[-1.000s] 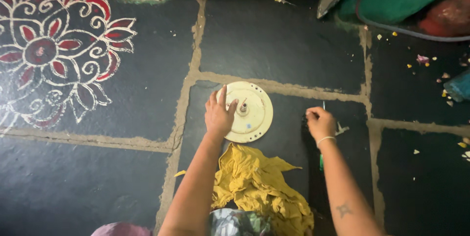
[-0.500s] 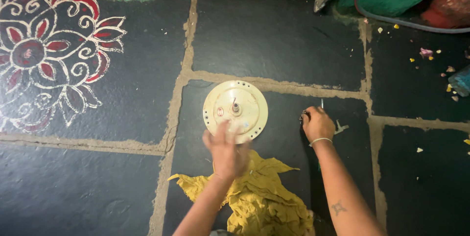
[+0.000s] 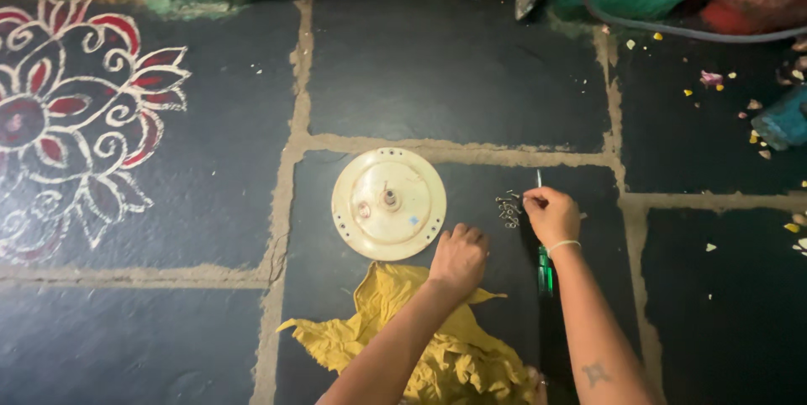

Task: The person assembles a circular electrical device on the floor. They place a pink ring around the central component, position a beige cover over it, and then insert and tighten multiple screws around the perimeter using a screwdriver.

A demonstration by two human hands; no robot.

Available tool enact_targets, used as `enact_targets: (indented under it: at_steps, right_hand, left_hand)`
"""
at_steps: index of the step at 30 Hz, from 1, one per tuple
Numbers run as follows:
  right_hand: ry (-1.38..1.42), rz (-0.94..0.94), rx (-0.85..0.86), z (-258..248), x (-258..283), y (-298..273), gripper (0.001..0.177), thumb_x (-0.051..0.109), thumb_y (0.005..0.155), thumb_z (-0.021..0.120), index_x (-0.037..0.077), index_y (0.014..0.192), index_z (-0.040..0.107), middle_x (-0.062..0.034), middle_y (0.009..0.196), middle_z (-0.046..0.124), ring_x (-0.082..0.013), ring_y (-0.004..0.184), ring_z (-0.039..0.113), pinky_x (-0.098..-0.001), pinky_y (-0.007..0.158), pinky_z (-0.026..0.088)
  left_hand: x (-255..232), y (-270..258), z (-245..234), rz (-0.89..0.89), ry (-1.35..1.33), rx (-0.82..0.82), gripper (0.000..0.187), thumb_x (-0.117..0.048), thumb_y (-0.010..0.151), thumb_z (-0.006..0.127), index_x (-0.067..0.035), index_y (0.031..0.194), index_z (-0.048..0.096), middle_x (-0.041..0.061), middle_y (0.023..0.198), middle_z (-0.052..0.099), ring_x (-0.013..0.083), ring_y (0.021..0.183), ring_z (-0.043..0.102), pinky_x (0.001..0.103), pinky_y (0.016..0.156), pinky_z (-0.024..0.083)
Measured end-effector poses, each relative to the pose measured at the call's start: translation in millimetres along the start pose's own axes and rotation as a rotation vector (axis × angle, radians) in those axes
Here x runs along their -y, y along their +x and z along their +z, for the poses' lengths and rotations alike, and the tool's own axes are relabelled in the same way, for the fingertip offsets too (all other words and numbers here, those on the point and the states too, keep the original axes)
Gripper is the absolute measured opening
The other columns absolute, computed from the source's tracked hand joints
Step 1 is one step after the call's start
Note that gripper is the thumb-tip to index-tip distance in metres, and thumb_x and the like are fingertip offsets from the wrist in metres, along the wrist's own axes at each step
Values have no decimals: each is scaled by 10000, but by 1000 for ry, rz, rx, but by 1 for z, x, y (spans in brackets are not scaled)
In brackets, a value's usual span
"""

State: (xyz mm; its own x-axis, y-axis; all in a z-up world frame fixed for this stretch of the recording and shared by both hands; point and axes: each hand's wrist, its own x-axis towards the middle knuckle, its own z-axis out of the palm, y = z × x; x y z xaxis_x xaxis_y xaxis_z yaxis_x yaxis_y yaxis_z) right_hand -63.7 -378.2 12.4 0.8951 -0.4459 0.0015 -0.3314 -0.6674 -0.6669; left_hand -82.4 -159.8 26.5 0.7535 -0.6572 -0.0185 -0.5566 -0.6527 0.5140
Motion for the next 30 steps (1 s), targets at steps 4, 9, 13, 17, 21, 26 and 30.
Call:
enact_targets:
  at_steps: [4, 9, 13, 17, 21, 26, 30]
  right_hand:
    - [52, 10, 16, -3, -5, -9, 117, 144, 841, 779, 91, 945, 785, -99, 804, 756, -222, 716, 737, -331, 685, 559]
    - [-130, -136, -22, 6, 3, -11, 101, 128, 798, 787, 105, 895, 777, -63, 871, 738, -261, 794, 719, -376, 706, 556]
    - [-275, -96, -7, 6, 5, -17, 133, 128, 777, 797, 112, 905, 761, -46, 883, 717, -283, 824, 706, -415, 700, 549]
    - [-311, -57, -1, 7, 3, -27, 133, 147, 803, 804, 119, 925, 759, -47, 898, 714, -282, 817, 704, -415, 688, 545]
    - [-144, -18, -11, 6, -2, -27, 135, 149, 817, 815, 91, 921, 752, -43, 851, 736, -216, 739, 707, -358, 664, 545]
    - [467, 208, 14, 16, -9, -40, 127, 20, 837, 788, 13, 959, 755, -60, 828, 728, -104, 702, 631, -252, 612, 491]
    - [668, 386, 10, 36, -4, -58, 142, -4, 821, 796, -9, 950, 738, -54, 838, 725, -128, 707, 673, -256, 600, 531]
  left_hand:
    - [-4, 26, 30, 5, -46, -52, 219, -195, 871, 703, -86, 1061, 691, 91, 1068, 644, 304, 1072, 598, 447, 857, 517]
    - [-7, 42, 51, 39, -37, -68, 274, -169, 860, 706, -98, 1122, 674, 96, 1066, 618, 314, 1038, 602, 464, 823, 513]
    - [7, 32, 51, 86, -99, -103, 378, -97, 771, 689, -93, 1149, 677, 96, 1069, 621, 316, 1050, 611, 463, 856, 518]
    - [13, 25, 53, -64, -263, -139, 91, -103, 905, 684, -95, 994, 700, 106, 1078, 642, 321, 1044, 628, 463, 899, 522]
    - [12, 28, 57, -198, -284, -37, 99, -115, 897, 680, -49, 969, 694, 150, 1097, 640, 353, 1083, 617, 462, 900, 513]
    - [6, 33, 57, -292, -231, 21, 94, -113, 897, 678, -48, 952, 716, 175, 1124, 674, 371, 1095, 654, 439, 908, 549]
    - [5, 33, 41, -545, -403, 91, 153, -145, 882, 685, -79, 1012, 733, 175, 1106, 711, 386, 1039, 682, 473, 871, 557]
